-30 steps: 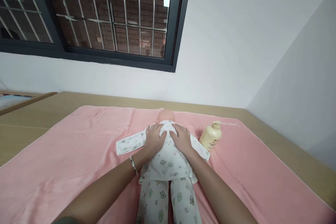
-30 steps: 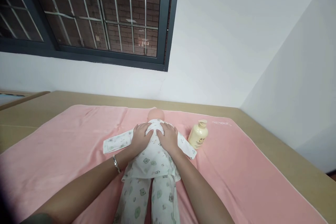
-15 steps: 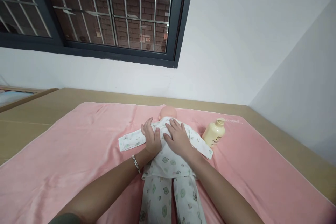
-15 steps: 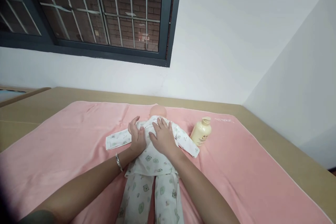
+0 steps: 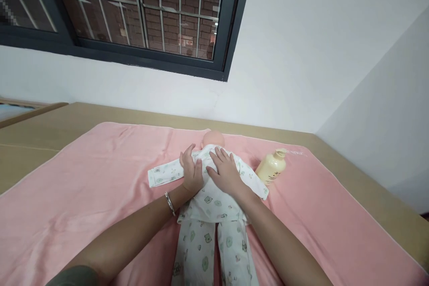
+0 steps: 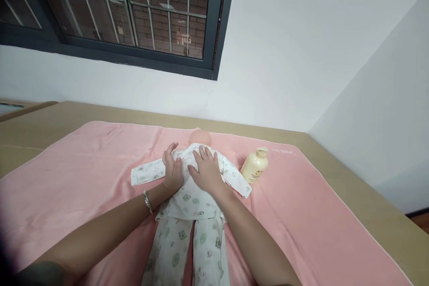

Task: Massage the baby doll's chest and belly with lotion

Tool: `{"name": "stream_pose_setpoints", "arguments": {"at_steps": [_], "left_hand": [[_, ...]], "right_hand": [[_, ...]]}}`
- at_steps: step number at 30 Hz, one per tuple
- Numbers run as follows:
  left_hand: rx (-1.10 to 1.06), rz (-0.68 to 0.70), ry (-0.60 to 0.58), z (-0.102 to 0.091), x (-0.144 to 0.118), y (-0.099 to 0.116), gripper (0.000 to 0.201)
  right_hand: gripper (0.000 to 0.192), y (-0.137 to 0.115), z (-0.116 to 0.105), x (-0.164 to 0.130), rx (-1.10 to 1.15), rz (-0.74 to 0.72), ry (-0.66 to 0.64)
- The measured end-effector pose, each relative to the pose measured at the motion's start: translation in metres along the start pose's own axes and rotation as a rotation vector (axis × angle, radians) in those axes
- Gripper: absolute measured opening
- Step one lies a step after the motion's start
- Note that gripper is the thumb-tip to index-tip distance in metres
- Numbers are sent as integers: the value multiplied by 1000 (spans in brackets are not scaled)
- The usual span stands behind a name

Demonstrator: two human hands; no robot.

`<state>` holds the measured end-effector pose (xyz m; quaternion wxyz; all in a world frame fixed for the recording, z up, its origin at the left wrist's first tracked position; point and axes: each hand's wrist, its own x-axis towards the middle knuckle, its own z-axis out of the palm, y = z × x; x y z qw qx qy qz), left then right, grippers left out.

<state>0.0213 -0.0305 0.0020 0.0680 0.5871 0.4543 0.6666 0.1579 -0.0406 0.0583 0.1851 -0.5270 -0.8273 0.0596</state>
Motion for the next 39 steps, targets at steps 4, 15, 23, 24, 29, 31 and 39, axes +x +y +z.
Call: {"name": "stream_pose_setpoints", "arguments": {"at_steps": [4,15,23,24,29,31,39], "left_hand": [[7,-9,-10,0,0,-2,53],[15,-30,-14,0,0,-1,50],[29,-40,-25,-1,1,1,51],[30,-43,-25,-1,1,1,51],[41,-39,-48,-2,1,0,49],[42,-35,-57,-1,2,-1,48],[61,57,-55,-3,2,-7,42]], "right_hand": [[45,0,-9,0,258,-1,149],[26,7,-27,11,1686,427,-147],[26,5,-36,6,1610,362,-234],[28,2,-36,5,1613,357,-343],[20,13,-36,10,1584,551,-223],[17,22,-37,12,1524,562,-6],[18,4,-24,6,1394,365,-384]]}}
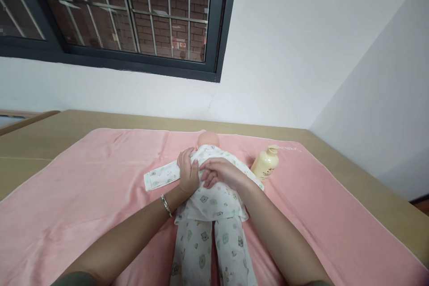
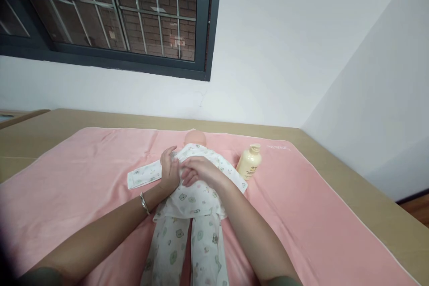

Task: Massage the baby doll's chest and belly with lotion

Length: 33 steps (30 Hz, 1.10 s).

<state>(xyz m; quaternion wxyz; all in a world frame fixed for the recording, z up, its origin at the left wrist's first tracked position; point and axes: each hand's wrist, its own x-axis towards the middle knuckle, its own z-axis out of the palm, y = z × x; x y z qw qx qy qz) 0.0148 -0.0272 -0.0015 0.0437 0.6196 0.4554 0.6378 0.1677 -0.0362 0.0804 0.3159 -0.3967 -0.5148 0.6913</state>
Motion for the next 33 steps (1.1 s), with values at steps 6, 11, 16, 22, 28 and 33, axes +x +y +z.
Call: {"name": "stream_pose_setpoints", "arguments": {"at_steps": [6,11,16,22,28,33], "left_hand": [[-155,-22,-247,0,7,3,25],[-497,-659,-134,7,33,0,7],[-712,-955,-98,-1,65,-10,12],[-795,-1069,12,-14,71,-4,13],[-1007,-1177,-60,-5,51,31,20],[-1040,-1475,-143,-16,69,21,32]], "right_hand": [[11,-6,-21,1,-38,-92,340],[8,-7,-13,-7,-164,-36,214],[19,-7,-13,-9,-114,116,56],[8,-15,-37,-11,-157,-123,479],[13,-17,-14,-18,-268,-64,194],[16,-23,-24,-26,-538,-58,296]]}}
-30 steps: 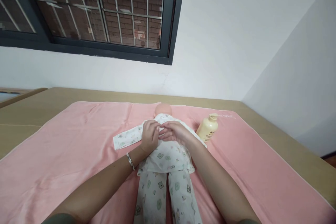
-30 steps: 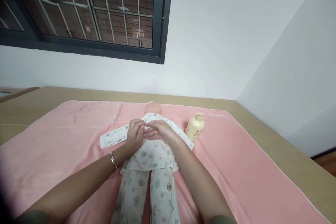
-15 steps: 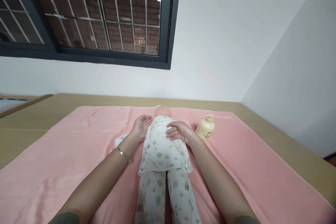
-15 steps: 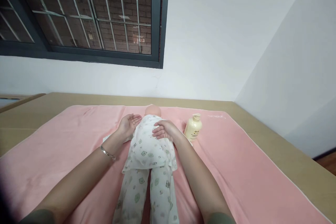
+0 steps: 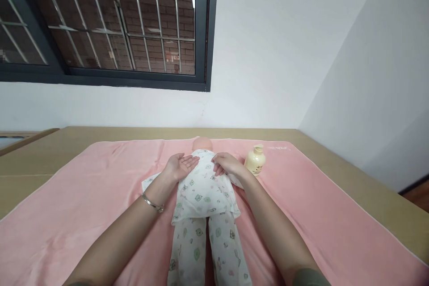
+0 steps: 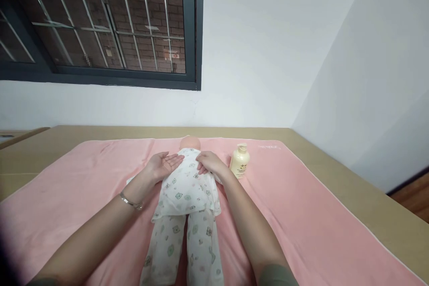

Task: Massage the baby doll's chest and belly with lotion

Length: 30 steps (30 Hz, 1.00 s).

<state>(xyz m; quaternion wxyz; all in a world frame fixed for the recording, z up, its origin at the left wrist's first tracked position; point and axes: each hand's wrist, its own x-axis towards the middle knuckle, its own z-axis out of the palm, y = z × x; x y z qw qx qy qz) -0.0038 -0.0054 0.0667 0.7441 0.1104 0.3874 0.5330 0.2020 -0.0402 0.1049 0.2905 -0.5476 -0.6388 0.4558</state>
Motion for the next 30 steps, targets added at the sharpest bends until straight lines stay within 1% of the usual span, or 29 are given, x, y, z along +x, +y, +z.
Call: {"name": "stream_pose_setpoints", "arguments": {"at_steps": [2,4,6,8,10,11,13,14,16,20,23,26,27,30], "left_hand": [[-17,-54,57,-6,3,14,35],[-28,-63,107,-9,4,23,36],[-30,-36,128,-7,3,24,36],[-46,4,135,0,-2,18,35],[-72,-7,84,11,-10,6,36],[-75,-49,35,16,-14,-1,36],[-31,-181,-67,27,-22,-15,38],[8,-235,-94,32,-25,-20,40],[87,-279,-95,41,-27,-27,43],[164,-260,-47,60,-22,-32,51],[196,-250,-24,76,-17,-42,53],[212,-274,-31,94,-18,-59,57],[212,-290,-51,100,-21,-65,57],[135,-344,-195,122,-29,-82,57]], "right_hand": [[13,-4,-13,-7,-76,-52,110],[18,-13,-27,-21,-196,-151,219],[29,-25,-41,-40,-310,-249,312],[35,-36,-55,-61,-366,-285,413],[39,-44,-69,-80,-390,-273,520],[40,-47,-76,-89,-392,-254,562],[42,-49,-89,-102,-376,-208,614],[43,-49,-95,-107,-363,-185,628],[45,-48,-105,-113,-342,-140,648],[48,-42,-117,-115,-338,-64,686],[49,-36,-121,-108,-364,-48,680],[44,-30,-123,-98,-419,-42,596],[43,-27,-124,-94,-431,-46,562],[44,-19,-127,-84,-452,-66,455]]}}
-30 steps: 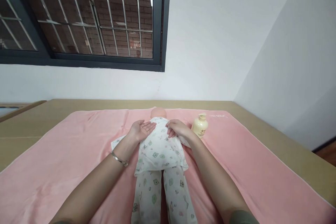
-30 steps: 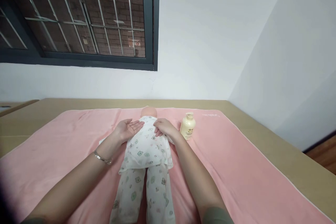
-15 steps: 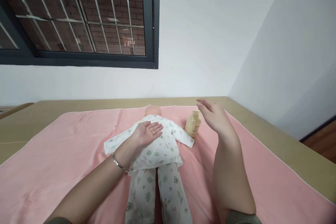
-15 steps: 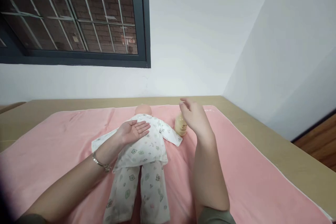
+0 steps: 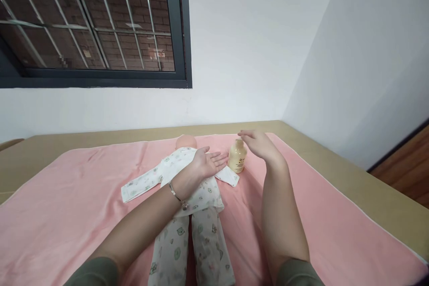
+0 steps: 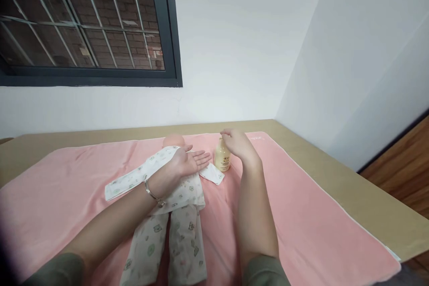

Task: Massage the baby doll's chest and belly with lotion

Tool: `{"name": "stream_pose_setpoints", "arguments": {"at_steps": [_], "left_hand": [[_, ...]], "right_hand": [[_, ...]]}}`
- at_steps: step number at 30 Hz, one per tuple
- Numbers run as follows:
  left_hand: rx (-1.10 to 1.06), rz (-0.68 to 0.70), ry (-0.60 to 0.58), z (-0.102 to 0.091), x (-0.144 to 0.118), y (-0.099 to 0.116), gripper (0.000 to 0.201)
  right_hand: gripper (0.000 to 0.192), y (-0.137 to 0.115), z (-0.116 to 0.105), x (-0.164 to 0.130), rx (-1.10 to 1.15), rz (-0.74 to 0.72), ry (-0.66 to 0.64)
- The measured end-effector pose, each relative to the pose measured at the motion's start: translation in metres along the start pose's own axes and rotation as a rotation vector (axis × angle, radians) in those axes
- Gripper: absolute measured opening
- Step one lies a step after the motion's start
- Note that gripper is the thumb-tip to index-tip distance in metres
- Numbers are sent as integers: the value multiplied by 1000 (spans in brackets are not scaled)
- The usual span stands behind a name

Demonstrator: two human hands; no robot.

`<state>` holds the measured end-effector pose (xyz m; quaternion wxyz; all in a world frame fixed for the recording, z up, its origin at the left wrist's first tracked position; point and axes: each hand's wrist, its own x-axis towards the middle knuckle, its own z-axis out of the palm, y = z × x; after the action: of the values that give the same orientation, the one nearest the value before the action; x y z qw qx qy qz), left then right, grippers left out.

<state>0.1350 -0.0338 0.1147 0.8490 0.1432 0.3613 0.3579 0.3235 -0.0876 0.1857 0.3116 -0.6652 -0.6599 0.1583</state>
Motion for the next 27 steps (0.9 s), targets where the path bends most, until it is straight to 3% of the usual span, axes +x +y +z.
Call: {"name": "stream_pose_setpoints", "arguments": {"at_steps": [3,6,10,18,22,27], "left_hand": [[-98,17,-125,23,4,-7,59],[-135,16,-117,36,13,-8,61],[-151,4,-78,39,25,-11,61],[-180,-2,-93,40,31,-15,59],[-141,-1,-89,34,19,-12,60],[-36,-118,-205,9,-28,-9,57]], "right_hand": [[52,5,7,7,-33,-48,-54],[58,5,16,13,-102,-53,-62],[57,3,29,20,-241,10,-118],[46,1,36,26,-352,0,-60],[48,1,34,28,-368,26,-64],[42,0,35,28,-440,18,-52]]}}
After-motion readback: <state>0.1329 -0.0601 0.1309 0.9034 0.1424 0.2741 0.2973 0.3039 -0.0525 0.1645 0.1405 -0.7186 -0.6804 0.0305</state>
